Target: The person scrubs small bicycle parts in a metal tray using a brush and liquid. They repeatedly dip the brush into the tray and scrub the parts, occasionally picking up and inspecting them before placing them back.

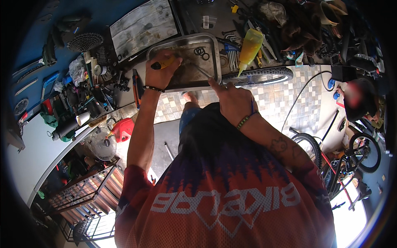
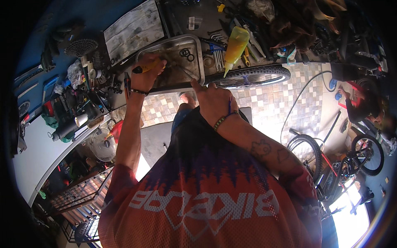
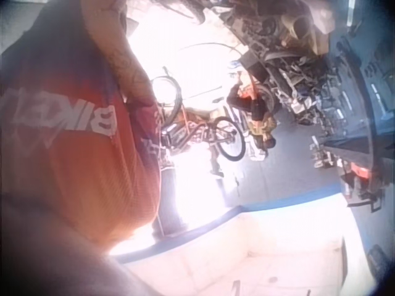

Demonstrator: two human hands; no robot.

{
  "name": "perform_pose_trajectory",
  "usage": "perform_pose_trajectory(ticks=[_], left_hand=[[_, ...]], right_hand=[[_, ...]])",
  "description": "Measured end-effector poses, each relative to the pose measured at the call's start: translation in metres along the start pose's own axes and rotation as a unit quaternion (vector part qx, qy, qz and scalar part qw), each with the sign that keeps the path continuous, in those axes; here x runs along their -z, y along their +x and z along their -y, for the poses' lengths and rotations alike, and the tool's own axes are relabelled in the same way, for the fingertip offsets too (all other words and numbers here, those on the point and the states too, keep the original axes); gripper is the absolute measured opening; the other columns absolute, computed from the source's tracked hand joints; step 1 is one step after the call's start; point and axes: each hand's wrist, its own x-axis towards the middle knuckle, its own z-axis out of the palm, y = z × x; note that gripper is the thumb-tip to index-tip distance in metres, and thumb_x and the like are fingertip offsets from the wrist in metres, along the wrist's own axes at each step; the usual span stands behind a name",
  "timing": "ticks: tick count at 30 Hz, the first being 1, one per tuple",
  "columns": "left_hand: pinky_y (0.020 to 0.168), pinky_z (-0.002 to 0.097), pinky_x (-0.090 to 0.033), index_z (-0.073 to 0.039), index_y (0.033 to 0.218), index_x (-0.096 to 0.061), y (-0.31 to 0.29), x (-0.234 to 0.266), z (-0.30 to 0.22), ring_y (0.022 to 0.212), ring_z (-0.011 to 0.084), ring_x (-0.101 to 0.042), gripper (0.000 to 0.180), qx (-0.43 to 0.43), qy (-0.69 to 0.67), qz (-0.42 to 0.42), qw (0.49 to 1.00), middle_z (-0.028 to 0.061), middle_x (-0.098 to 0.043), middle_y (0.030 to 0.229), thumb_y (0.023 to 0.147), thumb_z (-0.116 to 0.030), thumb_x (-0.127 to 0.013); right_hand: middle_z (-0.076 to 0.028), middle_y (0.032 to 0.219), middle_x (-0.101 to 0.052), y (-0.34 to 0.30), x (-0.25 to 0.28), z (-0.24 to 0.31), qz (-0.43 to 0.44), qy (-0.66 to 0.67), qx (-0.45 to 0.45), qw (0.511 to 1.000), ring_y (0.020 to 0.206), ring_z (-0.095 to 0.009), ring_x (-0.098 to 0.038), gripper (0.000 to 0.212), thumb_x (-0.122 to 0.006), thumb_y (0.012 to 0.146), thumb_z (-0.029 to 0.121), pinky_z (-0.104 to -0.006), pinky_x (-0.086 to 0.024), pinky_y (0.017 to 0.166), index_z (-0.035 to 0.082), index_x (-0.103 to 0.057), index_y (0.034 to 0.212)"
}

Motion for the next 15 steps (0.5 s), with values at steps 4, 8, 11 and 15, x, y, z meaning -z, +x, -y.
perform_pose_trajectory(ticks=[4, 8, 11, 15], left_hand=[[0.06, 0.0284, -0.063, 0.004, 0.107, -0.069, -0.007, -0.011, -0.024, 0.069, 0.0163, -0.078, 0.037, 0.094, -0.091, -0.004, 0.991, 0.0134, -0.081, 0.085, 0.094, -0.024, -0.09], [0.061, 0.033, -0.067, 0.005, 0.11, -0.069, -0.004, -0.024, -0.03, 0.069, 0.0225, -0.08, 0.038, 0.116, -0.049, -0.079, 0.989, 0.0155, -0.08, 0.087, 0.098, -0.026, -0.087], [0.061, 0.0326, -0.066, 0.006, 0.104, -0.071, -0.01, -0.033, -0.04, 0.069, 0.0217, -0.08, 0.039, 0.141, -0.122, -0.048, 0.981, 0.0159, -0.08, 0.084, 0.097, -0.028, -0.088], [0.061, 0.0328, -0.066, 0.006, 0.109, -0.072, -0.006, -0.036, -0.034, 0.069, 0.0223, -0.08, 0.039, 0.108, 0.014, -0.114, 0.988, 0.0144, -0.08, 0.085, 0.099, -0.029, -0.087]], right_hand=[[-0.022, 0.107, -0.076, -0.001, 0.001, -0.001, 0.003, 0.0, -0.003, 1.0, 0.079, -0.038, -0.08, 0.068, -0.064, 0.097, 0.012, -0.0488, -0.066, 0.068, 0.024, -0.054, 0.162], [-0.022, 0.106, -0.076, 0.0, -0.004, 0.002, -0.004, -0.003, -0.002, 1.0, 0.079, -0.038, -0.08, 0.07, -0.065, 0.095, 0.011, -0.0478, -0.066, 0.068, 0.024, -0.054, 0.163], [-0.021, 0.104, -0.075, 0.0, 0.002, 0.005, 0.013, -0.003, -0.016, 1.0, 0.079, -0.037, -0.08, 0.07, -0.066, 0.095, 0.011, -0.0471, -0.066, 0.067, 0.024, -0.054, 0.163], [-0.015, 0.087, -0.075, -0.001, -0.011, 0.004, -0.078, -0.039, 0.015, 0.996, 0.07, -0.028, -0.08, 0.062, -0.061, 0.106, 0.063, -0.0397, -0.061, 0.054, 0.018, -0.063, 0.149]])
